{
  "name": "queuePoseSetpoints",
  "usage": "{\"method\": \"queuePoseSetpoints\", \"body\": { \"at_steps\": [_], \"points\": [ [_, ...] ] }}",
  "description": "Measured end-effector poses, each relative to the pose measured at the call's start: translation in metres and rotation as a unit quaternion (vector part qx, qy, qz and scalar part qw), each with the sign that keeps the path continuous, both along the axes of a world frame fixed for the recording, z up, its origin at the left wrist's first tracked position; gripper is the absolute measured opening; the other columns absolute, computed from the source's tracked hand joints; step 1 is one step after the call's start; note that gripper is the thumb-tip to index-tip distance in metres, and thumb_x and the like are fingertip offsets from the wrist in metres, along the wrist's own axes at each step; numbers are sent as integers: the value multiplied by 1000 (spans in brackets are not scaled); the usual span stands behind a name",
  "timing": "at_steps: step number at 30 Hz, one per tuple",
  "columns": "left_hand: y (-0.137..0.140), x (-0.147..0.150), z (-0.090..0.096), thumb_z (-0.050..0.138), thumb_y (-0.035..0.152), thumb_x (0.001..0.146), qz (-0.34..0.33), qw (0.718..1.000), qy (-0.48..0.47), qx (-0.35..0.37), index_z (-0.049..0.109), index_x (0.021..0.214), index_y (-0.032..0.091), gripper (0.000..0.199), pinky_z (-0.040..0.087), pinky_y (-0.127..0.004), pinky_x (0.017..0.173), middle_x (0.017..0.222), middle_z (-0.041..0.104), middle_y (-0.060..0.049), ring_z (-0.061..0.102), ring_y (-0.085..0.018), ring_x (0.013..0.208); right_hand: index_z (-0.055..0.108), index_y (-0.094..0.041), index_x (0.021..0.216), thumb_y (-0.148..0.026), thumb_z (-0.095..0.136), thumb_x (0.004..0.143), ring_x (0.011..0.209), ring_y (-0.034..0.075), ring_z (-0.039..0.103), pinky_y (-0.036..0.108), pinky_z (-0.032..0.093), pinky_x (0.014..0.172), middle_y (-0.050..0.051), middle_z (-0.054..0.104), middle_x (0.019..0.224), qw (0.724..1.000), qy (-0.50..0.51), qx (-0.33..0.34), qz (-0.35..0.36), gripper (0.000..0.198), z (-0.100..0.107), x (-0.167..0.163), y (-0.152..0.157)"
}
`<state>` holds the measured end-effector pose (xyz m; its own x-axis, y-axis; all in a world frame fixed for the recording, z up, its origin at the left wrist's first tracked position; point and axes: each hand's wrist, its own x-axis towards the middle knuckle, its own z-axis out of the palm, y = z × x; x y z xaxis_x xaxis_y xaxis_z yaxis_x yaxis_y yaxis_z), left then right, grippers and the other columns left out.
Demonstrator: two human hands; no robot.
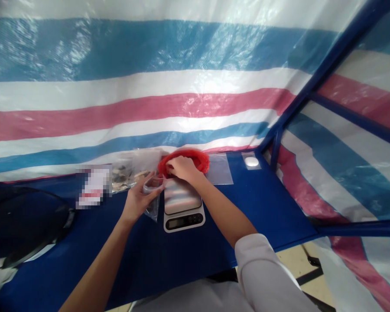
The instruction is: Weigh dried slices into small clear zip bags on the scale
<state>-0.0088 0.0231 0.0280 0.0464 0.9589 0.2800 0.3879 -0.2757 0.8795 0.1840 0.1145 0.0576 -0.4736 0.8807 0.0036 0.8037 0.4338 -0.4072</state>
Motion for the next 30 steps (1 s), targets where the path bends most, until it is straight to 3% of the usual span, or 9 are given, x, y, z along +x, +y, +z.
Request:
{"method": "queuePoseSetpoints", "body": {
  "at_steps": [9, 16, 25, 30],
  "points": [
    [3, -4, -3, 78, 51, 79, 4, 1000, -8, -10, 63, 134, 15, 68, 55, -42, 98, 110, 75, -10, 71, -26, 99, 72, -21, 113, -33, 51, 97, 100, 30, 71, 37, 52, 80, 13, 74, 113, 993, -113, -1, -30, 29, -13, -26, 4],
    [5, -5, -5, 78, 52, 79, 1, 1000, -13, -2, 64, 133, 15, 67, 55, -43, 98, 109, 75, -10, 72, -26, 99, 73, -21, 110, -32, 48, 97, 99, 30, 72, 37, 53, 79, 14, 75, 110, 992, -122, 2, -23, 30, -15, -28, 5],
    [6, -4, -2, 77, 53, 79, -8, 1000, -18, -15, 64, 133, 16, 66, 53, -47, 102, 109, 75, -10, 72, -27, 100, 75, -25, 114, -37, 48, 100, 100, 29, 71, 37, 51, 80, 10, 76, 113, 997, -71, 7, -14, 33, -22, -16, 4],
    [8, -4, -1, 77, 52, 78, 7, 1000, -3, -5, 65, 131, 16, 65, 50, -47, 106, 119, 73, -11, 68, -30, 111, 75, -20, 117, -40, 52, 102, 97, 22, 71, 29, 50, 84, 10, 78, 110, 999, 46, 9, -3, 35, -21, 1, -2]
  ]
}}
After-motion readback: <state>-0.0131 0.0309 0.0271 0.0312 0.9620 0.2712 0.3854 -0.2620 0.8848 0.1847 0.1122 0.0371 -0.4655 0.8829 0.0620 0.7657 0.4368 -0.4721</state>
